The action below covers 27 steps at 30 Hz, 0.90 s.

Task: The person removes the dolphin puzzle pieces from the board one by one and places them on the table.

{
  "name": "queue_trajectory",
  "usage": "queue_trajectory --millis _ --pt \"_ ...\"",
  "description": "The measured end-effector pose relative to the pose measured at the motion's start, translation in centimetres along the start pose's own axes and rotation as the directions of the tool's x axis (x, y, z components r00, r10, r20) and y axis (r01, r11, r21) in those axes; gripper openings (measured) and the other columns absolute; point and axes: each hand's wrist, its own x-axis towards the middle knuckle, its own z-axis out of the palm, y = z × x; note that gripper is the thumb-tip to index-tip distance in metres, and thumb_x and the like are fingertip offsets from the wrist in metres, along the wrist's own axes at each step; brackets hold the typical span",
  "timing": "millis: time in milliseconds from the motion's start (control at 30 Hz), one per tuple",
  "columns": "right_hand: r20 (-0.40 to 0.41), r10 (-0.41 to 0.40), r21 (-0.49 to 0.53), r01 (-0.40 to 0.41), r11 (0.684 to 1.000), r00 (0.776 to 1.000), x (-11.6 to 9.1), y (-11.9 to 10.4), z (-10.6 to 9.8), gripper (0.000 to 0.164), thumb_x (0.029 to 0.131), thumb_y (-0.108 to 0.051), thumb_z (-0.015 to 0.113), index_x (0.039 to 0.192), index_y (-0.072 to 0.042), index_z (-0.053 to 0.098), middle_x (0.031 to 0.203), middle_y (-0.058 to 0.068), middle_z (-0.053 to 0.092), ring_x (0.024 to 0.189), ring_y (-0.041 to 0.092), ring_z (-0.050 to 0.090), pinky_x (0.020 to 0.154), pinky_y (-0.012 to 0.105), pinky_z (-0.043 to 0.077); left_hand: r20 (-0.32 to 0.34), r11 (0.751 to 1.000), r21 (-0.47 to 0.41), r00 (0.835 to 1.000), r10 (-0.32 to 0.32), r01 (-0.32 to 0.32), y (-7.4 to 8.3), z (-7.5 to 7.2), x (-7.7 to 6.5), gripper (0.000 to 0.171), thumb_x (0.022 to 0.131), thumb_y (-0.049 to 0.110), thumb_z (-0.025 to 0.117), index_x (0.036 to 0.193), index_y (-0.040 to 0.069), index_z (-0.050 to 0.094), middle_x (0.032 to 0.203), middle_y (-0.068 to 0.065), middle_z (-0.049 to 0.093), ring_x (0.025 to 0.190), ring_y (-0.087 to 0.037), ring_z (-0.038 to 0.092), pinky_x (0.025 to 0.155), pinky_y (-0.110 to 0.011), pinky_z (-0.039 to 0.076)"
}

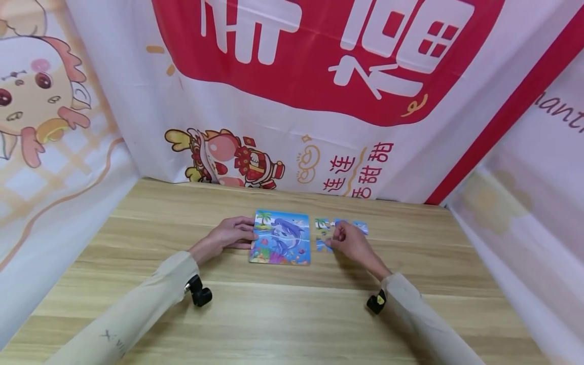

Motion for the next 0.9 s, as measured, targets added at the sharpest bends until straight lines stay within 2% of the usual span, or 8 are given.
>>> queue_trajectory --millis 133,333,567,700,900 --pt "-0.012 0.008 0.007 -0.008 1.0 1.0 0.0 0.1 -0.1 0.025 0.092 -0.015 0.082 0.097 -0.005 0.059 0.09 0.006 0.061 0.08 0.02 0.054 0.067 0.027 0.049 0.001 1.0 -0.001 1.0 0.003 -0.003 -0.1 0.0 0.2 0.06 0.097 0.007 0.075 0.152 0.003 0.049 0.141 -0.021 0.063 0.1 -0.02 0.075 0.086 -0.033 0.066" --pt "0.011 0.003 0.032 -0.003 0.999 1.0 0.3 0.0 -0.4 0.023 0.094 -0.014 0.079 0.098 -0.005 0.059 0.088 0.005 0.059 0.077 0.018 0.053 0.062 0.024 0.045 0.005 1.0 0.004 1.0 0.012 -0.012 0.2 -0.2 0.4 0.061 0.098 0.007 0.074 0.153 0.002 0.047 0.145 -0.023 0.06 0.099 -0.02 0.075 0.086 -0.033 0.066" --pt "0.038 -0.057 0.068 0.055 0.996 0.998 0.9 -1.4 -0.5 0.019 0.097 -0.013 0.076 0.095 -0.008 0.058 0.086 0.004 0.057 0.078 0.017 0.051 0.061 0.022 0.045 0.003 1.0 0.012 1.0 0.012 -0.012 0.1 -0.2 0.3 0.061 0.098 0.007 0.073 0.153 0.002 0.047 0.144 -0.023 0.06 0.1 -0.02 0.075 0.086 -0.033 0.066" --pt "0.043 -0.102 0.102 0.097 0.99 0.994 0.9 -2.2 0.0 0.015 0.097 -0.009 0.075 0.096 -0.005 0.06 0.087 0.006 0.06 0.078 0.017 0.053 0.06 0.021 0.045 0.009 1.0 0.008 1.0 0.013 -0.013 -0.1 -0.2 0.3 0.061 0.099 0.007 0.072 0.154 0.002 0.046 0.145 -0.024 0.059 0.101 -0.02 0.075 0.087 -0.033 0.066" --pt "0.019 -0.179 0.165 0.174 0.971 0.984 1.0 -2.7 1.4 0.009 0.098 -0.003 0.071 0.1 -0.002 0.062 0.092 0.008 0.065 0.083 0.017 0.059 0.07 0.019 0.05 0.01 1.0 0.0 1.0 0.007 -0.007 -0.2 0.0 0.2 0.061 0.099 0.007 0.073 0.154 0.002 0.046 0.145 -0.023 0.06 0.1 -0.019 0.075 0.086 -0.033 0.066"
